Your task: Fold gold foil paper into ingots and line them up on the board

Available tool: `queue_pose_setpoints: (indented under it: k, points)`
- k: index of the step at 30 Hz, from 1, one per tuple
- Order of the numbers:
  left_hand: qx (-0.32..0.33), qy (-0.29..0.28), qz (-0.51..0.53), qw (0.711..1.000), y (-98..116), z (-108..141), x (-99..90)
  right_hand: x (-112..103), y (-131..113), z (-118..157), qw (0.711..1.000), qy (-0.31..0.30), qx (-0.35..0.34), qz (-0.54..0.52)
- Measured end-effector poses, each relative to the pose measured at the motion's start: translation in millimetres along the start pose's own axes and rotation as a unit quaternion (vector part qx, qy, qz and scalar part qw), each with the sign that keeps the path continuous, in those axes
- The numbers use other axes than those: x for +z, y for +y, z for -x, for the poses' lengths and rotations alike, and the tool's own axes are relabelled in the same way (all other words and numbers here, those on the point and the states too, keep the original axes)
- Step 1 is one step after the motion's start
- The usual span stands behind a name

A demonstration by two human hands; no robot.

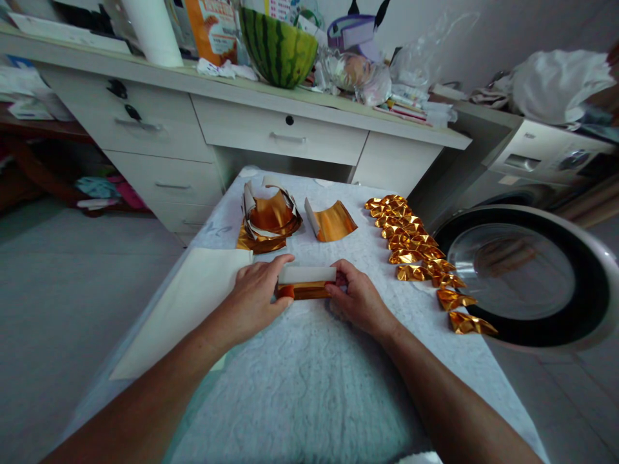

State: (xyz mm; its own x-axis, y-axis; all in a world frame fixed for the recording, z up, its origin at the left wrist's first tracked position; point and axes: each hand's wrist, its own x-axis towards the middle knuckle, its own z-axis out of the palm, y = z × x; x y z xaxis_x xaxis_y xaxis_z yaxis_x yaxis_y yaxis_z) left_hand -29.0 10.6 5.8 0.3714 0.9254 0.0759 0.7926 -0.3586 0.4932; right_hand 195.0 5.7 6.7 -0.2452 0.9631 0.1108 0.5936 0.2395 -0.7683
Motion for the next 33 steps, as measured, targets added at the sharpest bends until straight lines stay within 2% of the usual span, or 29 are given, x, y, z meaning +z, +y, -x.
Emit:
queue_pose_setpoints:
  k: [4, 9, 12, 15, 20, 26, 28, 33]
  points:
    - [-0.025, 0.001, 0.102, 0.994, 4.7, -1.6, -5.9, 2.6, 3.8, 0.2, 0.991, -0.010, 0.014, -0.134]
    - [-0.021, 0.043, 0.263, 0.964, 4.4, -1.1, -5.3, 5.3, 2.5, -1.2, 0.948, -0.030, 0.027, -0.316]
    - [-0.029, 0.057, 0.312, 0.948, 6.0, -0.8, -3.1, 5.1, 1.4, -1.7, 0.929, -0.031, 0.057, -0.365]
    - [-0.046, 0.071, 0.337, 0.938, 8.7, -1.1, -0.8, 5.6, 1.5, -1.1, 0.926, -0.020, 0.067, -0.371]
    - [-0.055, 0.112, 0.312, 0.942, 7.9, -2.2, 3.4, 7.3, -0.4, 2.9, 0.932, -0.031, 0.046, -0.358]
    - [-0.041, 0.093, 0.184, 0.978, 8.9, -1.4, -4.4, 7.5, 2.2, 7.5, 0.956, -0.070, 0.036, -0.284]
    - [-0.031, 0.103, 0.157, 0.982, 10.8, -1.2, -6.2, 7.2, 2.7, 7.9, 0.961, -0.082, 0.038, -0.261]
    - [-0.005, 0.121, 0.129, 0.984, 10.2, -1.5, -3.6, 6.2, 0.1, 7.7, 0.963, -0.065, 0.030, -0.260]
